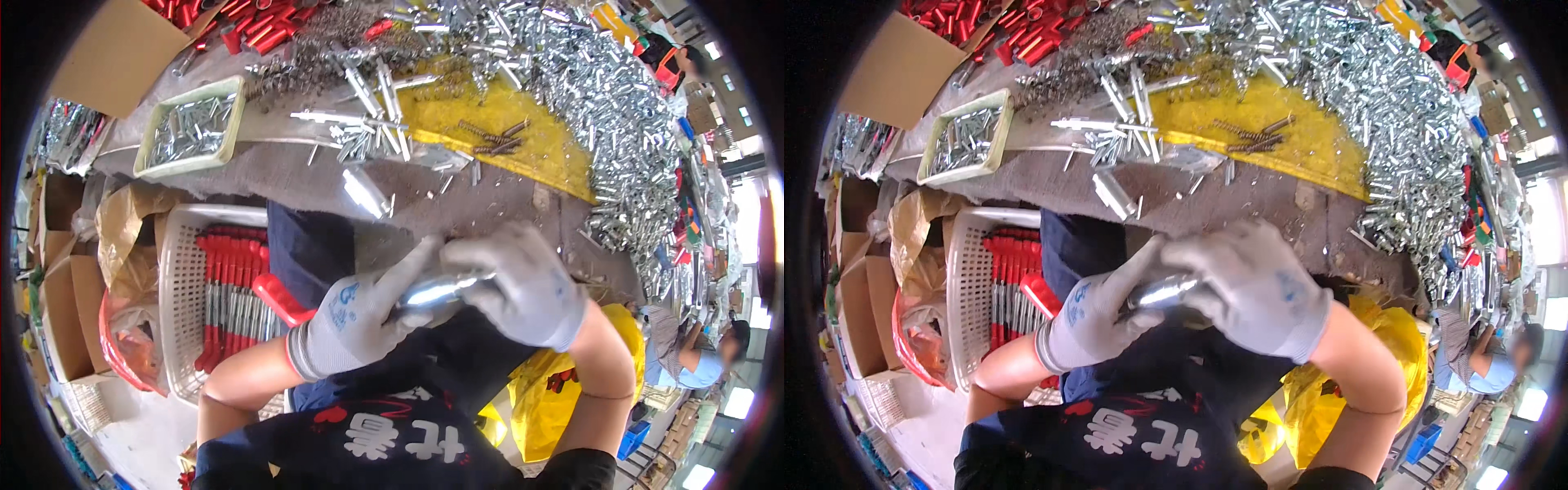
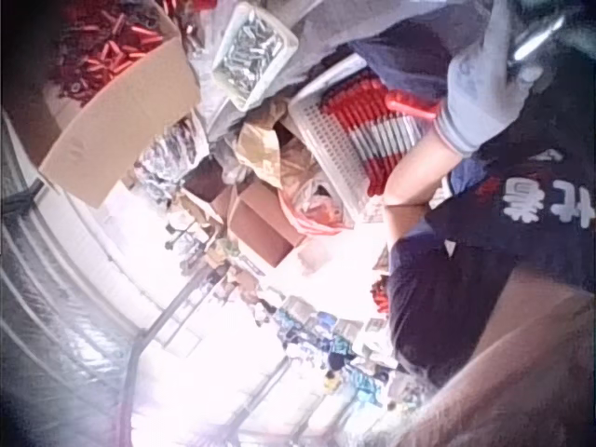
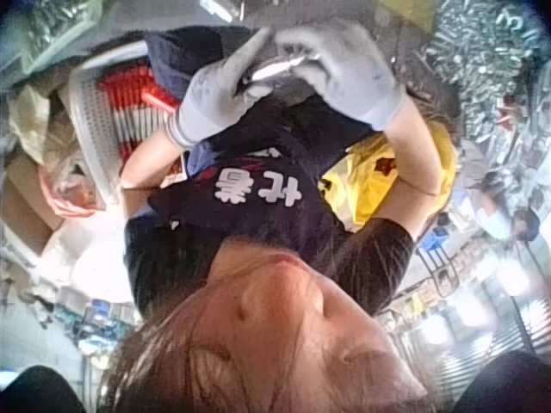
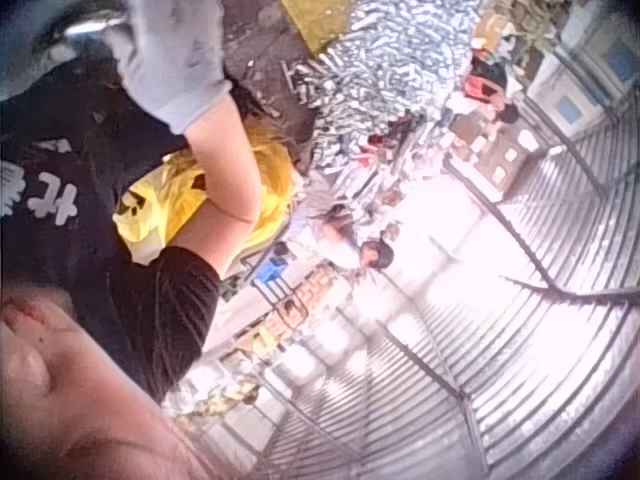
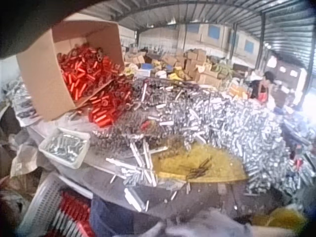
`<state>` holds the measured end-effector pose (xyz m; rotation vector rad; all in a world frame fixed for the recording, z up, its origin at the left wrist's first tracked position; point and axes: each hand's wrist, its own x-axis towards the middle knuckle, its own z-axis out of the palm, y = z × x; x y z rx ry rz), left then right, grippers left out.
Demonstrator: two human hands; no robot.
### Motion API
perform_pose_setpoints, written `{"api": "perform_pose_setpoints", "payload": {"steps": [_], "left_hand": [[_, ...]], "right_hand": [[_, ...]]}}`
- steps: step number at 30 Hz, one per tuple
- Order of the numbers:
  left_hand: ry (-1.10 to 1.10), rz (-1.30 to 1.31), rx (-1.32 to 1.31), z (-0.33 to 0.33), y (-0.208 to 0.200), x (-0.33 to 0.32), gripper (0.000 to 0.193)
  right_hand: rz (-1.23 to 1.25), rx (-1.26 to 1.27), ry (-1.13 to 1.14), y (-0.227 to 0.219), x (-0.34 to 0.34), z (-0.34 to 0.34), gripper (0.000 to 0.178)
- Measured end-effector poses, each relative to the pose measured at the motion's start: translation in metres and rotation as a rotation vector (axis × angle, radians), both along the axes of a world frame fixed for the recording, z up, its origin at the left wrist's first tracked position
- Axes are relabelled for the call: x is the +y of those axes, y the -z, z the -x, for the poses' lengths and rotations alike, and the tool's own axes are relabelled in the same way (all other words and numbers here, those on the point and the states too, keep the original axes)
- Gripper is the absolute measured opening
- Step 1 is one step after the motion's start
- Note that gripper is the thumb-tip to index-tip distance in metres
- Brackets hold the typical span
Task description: Assembling red and silver metal hardware components by hand at a factory workbench.
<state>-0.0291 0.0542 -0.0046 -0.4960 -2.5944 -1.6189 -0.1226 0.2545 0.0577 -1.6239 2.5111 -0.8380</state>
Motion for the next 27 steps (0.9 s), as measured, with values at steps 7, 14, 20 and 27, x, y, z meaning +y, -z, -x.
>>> {"api": "perform_pose_setpoints", "payload": {"steps": [7,14,20,27], "left_hand": [[0.018,-0.099,-0.012,0.006,0.002,-0.024,0.056],[-0.036,-0.225,-0.156,-0.018,0.024,-0.032,0.048],[-0.034,-0.301,-0.263,-0.045,0.031,-0.039,0.052],[0.021,-0.433,-0.454,-0.061,0.03,-0.028,0.054]], "right_hand": [[0.129,-0.43,0.044,0.03,0.001,0.084,0.034],[-0.581,0.231,1.005,0.06,0.044,0.282,0.025],[-0.438,0.176,0.824,0.045,0.002,0.229,0.037],[0.204,-0.625,0.421,-0.003,0.039,0.012,0.026]]}}
